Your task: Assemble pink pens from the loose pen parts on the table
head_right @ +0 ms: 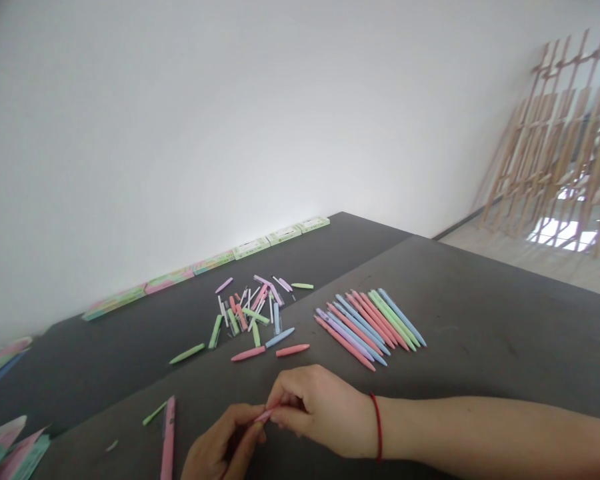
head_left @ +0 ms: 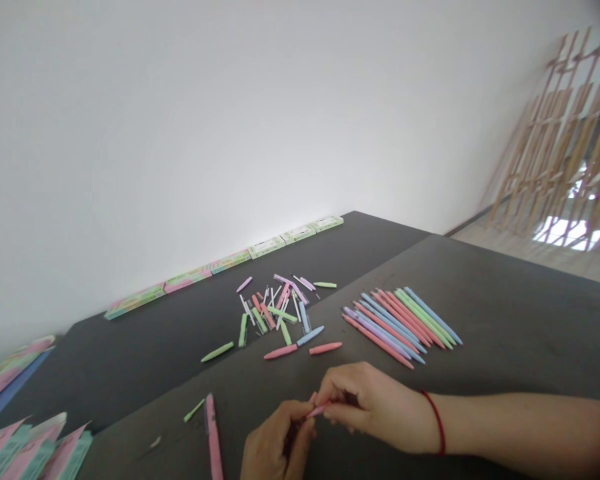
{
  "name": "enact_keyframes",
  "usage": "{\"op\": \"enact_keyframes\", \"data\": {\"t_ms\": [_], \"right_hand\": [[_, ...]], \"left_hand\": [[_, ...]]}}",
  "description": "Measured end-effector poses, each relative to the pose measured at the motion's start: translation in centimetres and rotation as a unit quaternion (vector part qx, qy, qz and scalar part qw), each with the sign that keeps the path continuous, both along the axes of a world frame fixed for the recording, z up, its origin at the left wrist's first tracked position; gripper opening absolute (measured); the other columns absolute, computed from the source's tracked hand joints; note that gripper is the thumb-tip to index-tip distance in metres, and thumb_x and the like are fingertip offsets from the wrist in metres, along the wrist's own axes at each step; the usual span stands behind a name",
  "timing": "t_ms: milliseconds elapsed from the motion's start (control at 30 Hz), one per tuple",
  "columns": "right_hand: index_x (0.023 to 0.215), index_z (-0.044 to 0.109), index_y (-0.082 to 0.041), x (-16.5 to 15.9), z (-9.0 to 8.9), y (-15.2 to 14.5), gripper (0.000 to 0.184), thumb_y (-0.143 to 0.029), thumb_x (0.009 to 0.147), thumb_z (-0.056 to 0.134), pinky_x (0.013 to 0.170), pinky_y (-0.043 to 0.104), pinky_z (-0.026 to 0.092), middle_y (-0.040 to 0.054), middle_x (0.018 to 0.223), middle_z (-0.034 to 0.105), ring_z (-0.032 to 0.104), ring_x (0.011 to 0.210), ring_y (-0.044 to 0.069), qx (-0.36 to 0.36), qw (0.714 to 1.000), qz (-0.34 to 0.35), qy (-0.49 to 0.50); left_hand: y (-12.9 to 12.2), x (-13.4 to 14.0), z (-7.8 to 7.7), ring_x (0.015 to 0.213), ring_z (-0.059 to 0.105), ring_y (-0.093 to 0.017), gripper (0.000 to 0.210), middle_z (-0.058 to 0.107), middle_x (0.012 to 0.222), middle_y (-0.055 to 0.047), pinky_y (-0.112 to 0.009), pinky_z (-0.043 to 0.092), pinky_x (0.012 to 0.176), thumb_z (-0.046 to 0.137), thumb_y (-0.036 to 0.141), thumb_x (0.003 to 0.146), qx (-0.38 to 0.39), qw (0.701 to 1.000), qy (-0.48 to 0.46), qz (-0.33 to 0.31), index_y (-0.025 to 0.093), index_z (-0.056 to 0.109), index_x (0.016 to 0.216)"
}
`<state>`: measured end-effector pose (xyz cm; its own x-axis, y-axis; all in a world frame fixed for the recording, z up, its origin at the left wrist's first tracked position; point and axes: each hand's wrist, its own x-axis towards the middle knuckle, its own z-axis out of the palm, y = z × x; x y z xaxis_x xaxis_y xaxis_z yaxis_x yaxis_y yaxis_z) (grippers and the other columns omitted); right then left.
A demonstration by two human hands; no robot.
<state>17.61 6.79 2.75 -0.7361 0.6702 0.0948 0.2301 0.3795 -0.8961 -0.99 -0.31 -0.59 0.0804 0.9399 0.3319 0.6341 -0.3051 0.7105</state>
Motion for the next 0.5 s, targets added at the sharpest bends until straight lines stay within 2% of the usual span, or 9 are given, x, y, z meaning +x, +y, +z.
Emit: {"op": "enact_keyframes", "data": {"t_ms": [100,200,367,500], "right_hand": [[0.093,0.06,-0.015,0.1,-0.3,0.0,0.013,-0.019,0.083,0.052,0.049,0.016,0.036,-0.0024,0.065,0.058,0.051,0.054,0.007,0.024,1.0,0.007,0.006],[0.097,0.057,-0.015,0.2,-0.2,-0.1,0.015,-0.016,0.085,0.047,0.05,0.015,0.04,-0.0016,0.07,0.062,0.054,0.052,0.006,0.002,0.999,0.034,0.013],[0.089,0.057,-0.015,0.2,0.7,-0.3,0.015,-0.025,0.089,0.045,0.049,0.015,0.043,-0.0001,0.069,0.064,0.056,0.051,0.007,-0.043,0.998,0.037,-0.007],[0.088,0.056,-0.015,0.1,0.5,-0.3,0.018,-0.03,0.09,0.045,0.047,0.014,0.043,0.0002,0.07,0.063,0.055,0.049,0.006,-0.074,0.997,0.035,-0.003]], "left_hand": [[0.0,-0.1,0.0,0.05,0.054,-0.009,0.016,0.06,0.061,0.006,-0.016,0.04,0.049,0.049,0.033,0.087,-0.001,1.0,0.014,-0.005,0.024,0.062,0.083],[0.1,-0.2,0.0,0.05,0.055,-0.009,0.014,0.061,0.062,0.006,-0.016,0.041,0.049,0.049,0.031,0.087,0.005,1.0,0.028,-0.01,0.024,0.062,0.085],[0.2,-0.5,0.3,0.055,0.062,-0.008,0.011,0.067,0.067,0.005,-0.014,0.046,0.052,0.051,0.026,0.086,0.017,0.996,0.073,-0.043,0.024,0.06,0.09],[0.2,-0.7,0.4,0.062,0.066,-0.009,0.011,0.07,0.074,0.003,-0.013,0.05,0.058,0.049,0.023,0.087,0.034,0.991,0.116,-0.054,0.023,0.06,0.091]]}}
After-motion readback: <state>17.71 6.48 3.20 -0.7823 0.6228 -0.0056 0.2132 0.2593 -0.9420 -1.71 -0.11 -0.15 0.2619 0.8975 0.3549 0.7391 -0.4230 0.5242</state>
